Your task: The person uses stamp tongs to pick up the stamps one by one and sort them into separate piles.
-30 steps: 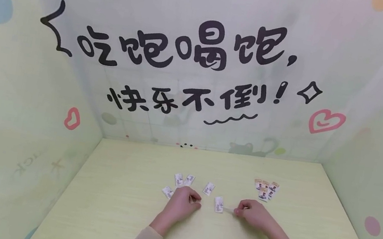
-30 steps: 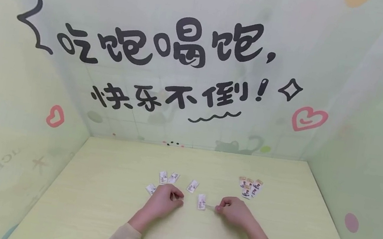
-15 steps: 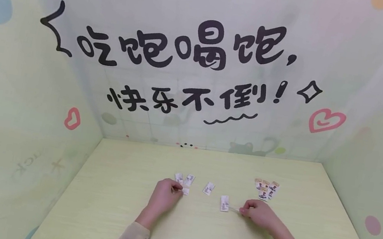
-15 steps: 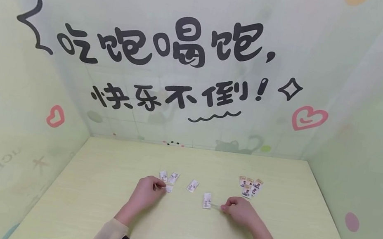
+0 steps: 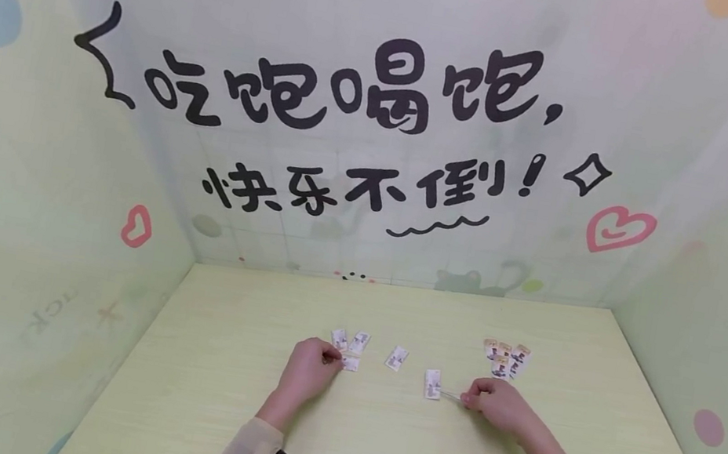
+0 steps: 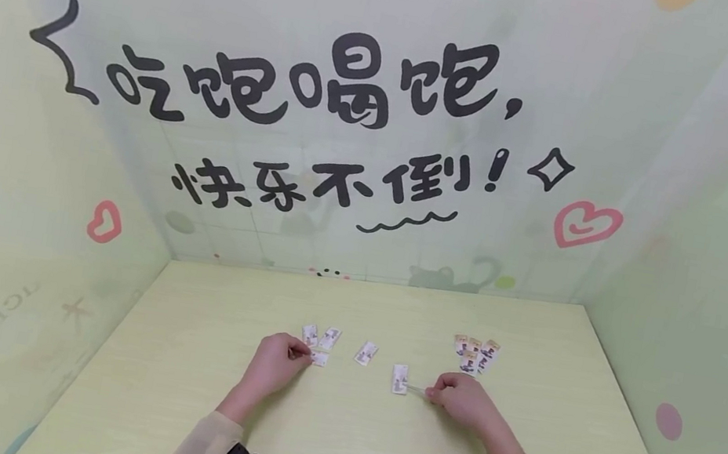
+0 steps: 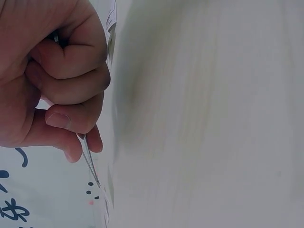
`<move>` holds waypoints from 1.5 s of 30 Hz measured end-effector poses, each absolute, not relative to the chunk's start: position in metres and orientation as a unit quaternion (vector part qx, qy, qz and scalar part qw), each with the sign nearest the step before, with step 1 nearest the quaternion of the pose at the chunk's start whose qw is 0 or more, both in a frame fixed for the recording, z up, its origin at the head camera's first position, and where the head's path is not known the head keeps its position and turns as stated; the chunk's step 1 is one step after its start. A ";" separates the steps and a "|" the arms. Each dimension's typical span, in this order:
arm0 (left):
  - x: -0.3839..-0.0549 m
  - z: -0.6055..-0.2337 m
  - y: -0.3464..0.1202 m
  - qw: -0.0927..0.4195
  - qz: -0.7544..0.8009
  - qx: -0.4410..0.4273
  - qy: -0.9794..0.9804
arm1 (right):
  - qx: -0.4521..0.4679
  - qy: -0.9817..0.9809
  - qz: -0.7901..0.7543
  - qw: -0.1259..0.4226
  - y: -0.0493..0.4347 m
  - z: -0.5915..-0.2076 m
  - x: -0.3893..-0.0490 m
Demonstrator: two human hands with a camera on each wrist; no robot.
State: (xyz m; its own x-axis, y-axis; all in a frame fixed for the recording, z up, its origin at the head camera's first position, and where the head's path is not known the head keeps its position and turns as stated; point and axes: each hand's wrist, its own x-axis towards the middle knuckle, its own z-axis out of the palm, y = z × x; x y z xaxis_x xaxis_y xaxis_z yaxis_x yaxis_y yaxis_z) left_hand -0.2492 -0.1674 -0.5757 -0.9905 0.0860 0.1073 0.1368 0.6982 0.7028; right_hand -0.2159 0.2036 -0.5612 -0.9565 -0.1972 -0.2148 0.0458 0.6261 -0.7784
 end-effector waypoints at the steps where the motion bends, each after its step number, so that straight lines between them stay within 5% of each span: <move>1: -0.250 -0.576 -0.168 0.032 -0.383 -0.060 -0.921 | -0.042 0.890 -0.431 0.141 0.204 -0.561 -0.216; 45: -0.255 -0.579 -0.165 0.016 -0.377 -0.042 -0.925 | -0.028 0.904 -0.401 0.147 0.208 -0.555 -0.214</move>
State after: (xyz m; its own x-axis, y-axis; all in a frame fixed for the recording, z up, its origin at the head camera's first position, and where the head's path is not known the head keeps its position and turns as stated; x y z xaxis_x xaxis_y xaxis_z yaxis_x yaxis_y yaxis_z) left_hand -0.2552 -0.1649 -0.5786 -0.9959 0.0657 0.0615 0.0900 0.7118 0.6966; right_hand -0.2136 0.2075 -0.5554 -0.9552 -0.1688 -0.2430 0.0668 0.6772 -0.7328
